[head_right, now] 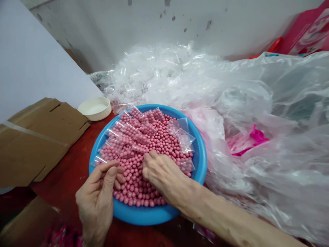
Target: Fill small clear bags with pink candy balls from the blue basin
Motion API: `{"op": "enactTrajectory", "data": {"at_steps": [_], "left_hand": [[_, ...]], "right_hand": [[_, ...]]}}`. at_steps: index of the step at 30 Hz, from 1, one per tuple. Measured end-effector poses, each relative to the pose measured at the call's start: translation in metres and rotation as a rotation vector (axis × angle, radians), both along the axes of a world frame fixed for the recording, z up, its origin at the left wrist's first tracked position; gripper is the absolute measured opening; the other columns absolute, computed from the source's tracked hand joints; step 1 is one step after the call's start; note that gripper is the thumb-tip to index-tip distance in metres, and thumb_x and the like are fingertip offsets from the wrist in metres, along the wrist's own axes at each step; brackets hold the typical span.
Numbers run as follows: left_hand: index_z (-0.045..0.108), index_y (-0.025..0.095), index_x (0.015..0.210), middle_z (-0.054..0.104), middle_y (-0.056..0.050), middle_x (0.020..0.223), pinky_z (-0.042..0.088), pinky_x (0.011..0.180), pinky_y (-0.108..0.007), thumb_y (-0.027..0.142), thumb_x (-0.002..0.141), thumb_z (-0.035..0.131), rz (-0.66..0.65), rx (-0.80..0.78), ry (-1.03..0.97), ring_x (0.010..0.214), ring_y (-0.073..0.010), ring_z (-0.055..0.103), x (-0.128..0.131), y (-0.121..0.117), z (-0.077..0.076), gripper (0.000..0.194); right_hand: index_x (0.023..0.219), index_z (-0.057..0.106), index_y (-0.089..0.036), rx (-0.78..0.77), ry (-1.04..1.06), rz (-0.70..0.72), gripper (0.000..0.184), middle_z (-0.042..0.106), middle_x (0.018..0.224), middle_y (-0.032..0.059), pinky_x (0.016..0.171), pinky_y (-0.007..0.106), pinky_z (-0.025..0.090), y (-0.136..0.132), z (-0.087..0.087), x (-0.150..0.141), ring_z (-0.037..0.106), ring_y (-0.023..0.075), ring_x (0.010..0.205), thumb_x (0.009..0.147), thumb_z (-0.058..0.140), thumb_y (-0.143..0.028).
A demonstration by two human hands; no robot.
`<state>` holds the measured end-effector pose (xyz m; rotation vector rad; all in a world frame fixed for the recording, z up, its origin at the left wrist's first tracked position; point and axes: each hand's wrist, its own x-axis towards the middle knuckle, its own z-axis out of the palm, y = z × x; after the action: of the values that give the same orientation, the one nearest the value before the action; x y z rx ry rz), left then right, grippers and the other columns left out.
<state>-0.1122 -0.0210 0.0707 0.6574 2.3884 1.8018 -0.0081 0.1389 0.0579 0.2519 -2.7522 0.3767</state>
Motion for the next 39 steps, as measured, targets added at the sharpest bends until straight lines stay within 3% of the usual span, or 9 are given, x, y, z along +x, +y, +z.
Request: {"op": "enactTrajectory", "data": {"at_steps": [3, 8, 17, 23, 27, 30, 32, 35, 39], "left_hand": [[0.065, 0.02, 0.092, 0.065, 0.002, 0.072, 0.048, 0.055, -0.019, 0.031, 0.085, 0.058, -0.004, -0.011, 0.009, 0.059, -0.0087, 0.058, 0.0, -0.001, 0.0, 0.015], [0.066, 0.019, 0.091, 0.067, 0.001, 0.073, 0.048, 0.053, -0.019, 0.03, 0.084, 0.059, 0.016, 0.016, 0.004, 0.058, -0.009, 0.059, -0.001, -0.001, 0.0, 0.015], [0.067, 0.018, 0.082, 0.067, 0.002, 0.065, 0.047, 0.048, -0.016, 0.03, 0.081, 0.061, 0.137, 0.086, 0.007, 0.052, -0.0078, 0.059, 0.003, 0.005, 0.009, 0.013], [0.067, 0.018, 0.082, 0.068, 0.002, 0.066, 0.047, 0.045, -0.017, 0.029, 0.081, 0.061, 0.141, 0.091, -0.004, 0.051, -0.0085, 0.059, 0.004, 0.005, 0.008, 0.012], [0.066, 0.018, 0.083, 0.068, 0.002, 0.067, 0.047, 0.045, -0.017, 0.029, 0.081, 0.061, 0.148, 0.087, -0.012, 0.051, -0.009, 0.059, 0.004, 0.004, 0.007, 0.012], [0.067, 0.019, 0.085, 0.068, 0.003, 0.067, 0.048, 0.049, -0.016, 0.027, 0.081, 0.062, 0.138, 0.085, 0.004, 0.053, -0.0081, 0.059, 0.004, 0.002, 0.005, 0.01], [0.066, 0.02, 0.087, 0.067, 0.004, 0.066, 0.048, 0.05, -0.015, 0.026, 0.082, 0.062, 0.116, 0.089, 0.01, 0.052, -0.0069, 0.058, 0.003, 0.001, 0.004, 0.009], [0.066, 0.02, 0.087, 0.067, 0.005, 0.065, 0.049, 0.051, -0.014, 0.026, 0.082, 0.061, 0.106, 0.09, 0.009, 0.051, -0.0062, 0.057, 0.003, 0.001, 0.004, 0.008], [0.066, 0.019, 0.082, 0.069, 0.003, 0.068, 0.049, 0.049, -0.015, 0.027, 0.082, 0.061, 0.154, 0.128, -0.011, 0.052, -0.007, 0.059, 0.004, 0.004, 0.007, 0.009]], "right_hand": [[0.099, 0.056, -0.009, -0.157, -0.095, 0.119, 0.029, 0.06, 0.105, 0.0158, 0.085, 0.038, 0.045, -0.007, 0.005, -0.017, 0.05, 0.0233, 0.102, 0.086, 0.031, -0.004], [0.07, 0.054, -0.015, -0.479, -0.381, -0.042, 0.018, 0.058, 0.069, -0.0002, 0.058, 0.025, 0.035, -0.005, 0.022, -0.041, 0.049, 0.0121, 0.062, 0.083, 0.047, -0.004], [0.067, 0.059, -0.013, -0.848, -0.41, -0.098, 0.016, 0.051, 0.058, -0.0069, 0.052, 0.019, 0.032, 0.011, 0.02, -0.038, 0.047, 0.0069, 0.055, 0.078, 0.068, -0.018], [0.071, 0.057, -0.017, -0.348, -0.272, -0.103, 0.017, 0.059, 0.071, -0.0001, 0.058, 0.025, 0.037, 0.024, 0.026, -0.023, 0.053, 0.013, 0.064, 0.085, 0.051, -0.008], [0.076, 0.062, -0.013, 0.236, -0.266, -0.126, 0.021, 0.06, 0.076, 0.0103, 0.056, 0.034, 0.042, -0.004, 0.025, -0.022, 0.054, 0.0232, 0.071, 0.075, 0.048, 0.002], [0.08, 0.062, -0.011, 0.419, -0.261, -0.057, 0.019, 0.058, 0.077, 0.0118, 0.051, 0.036, 0.04, -0.029, 0.021, -0.027, 0.052, 0.0245, 0.067, 0.073, 0.048, 0.001], [0.085, 0.06, -0.01, 0.317, -0.249, 0.035, 0.016, 0.059, 0.082, 0.0118, 0.054, 0.035, 0.041, -0.035, 0.019, -0.031, 0.052, 0.024, 0.071, 0.074, 0.051, -0.004], [0.08, 0.056, -0.012, -0.094, -0.287, 0.079, 0.004, 0.058, 0.081, 0.0078, 0.057, 0.03, 0.04, -0.026, 0.016, -0.035, 0.05, 0.0178, 0.068, 0.079, 0.052, -0.01], [0.066, 0.053, -0.014, -0.556, -0.379, -0.147, 0.02, 0.055, 0.068, -0.0007, 0.055, 0.024, 0.033, -0.005, 0.014, -0.035, 0.047, 0.0108, 0.06, 0.084, 0.049, -0.006]]}}
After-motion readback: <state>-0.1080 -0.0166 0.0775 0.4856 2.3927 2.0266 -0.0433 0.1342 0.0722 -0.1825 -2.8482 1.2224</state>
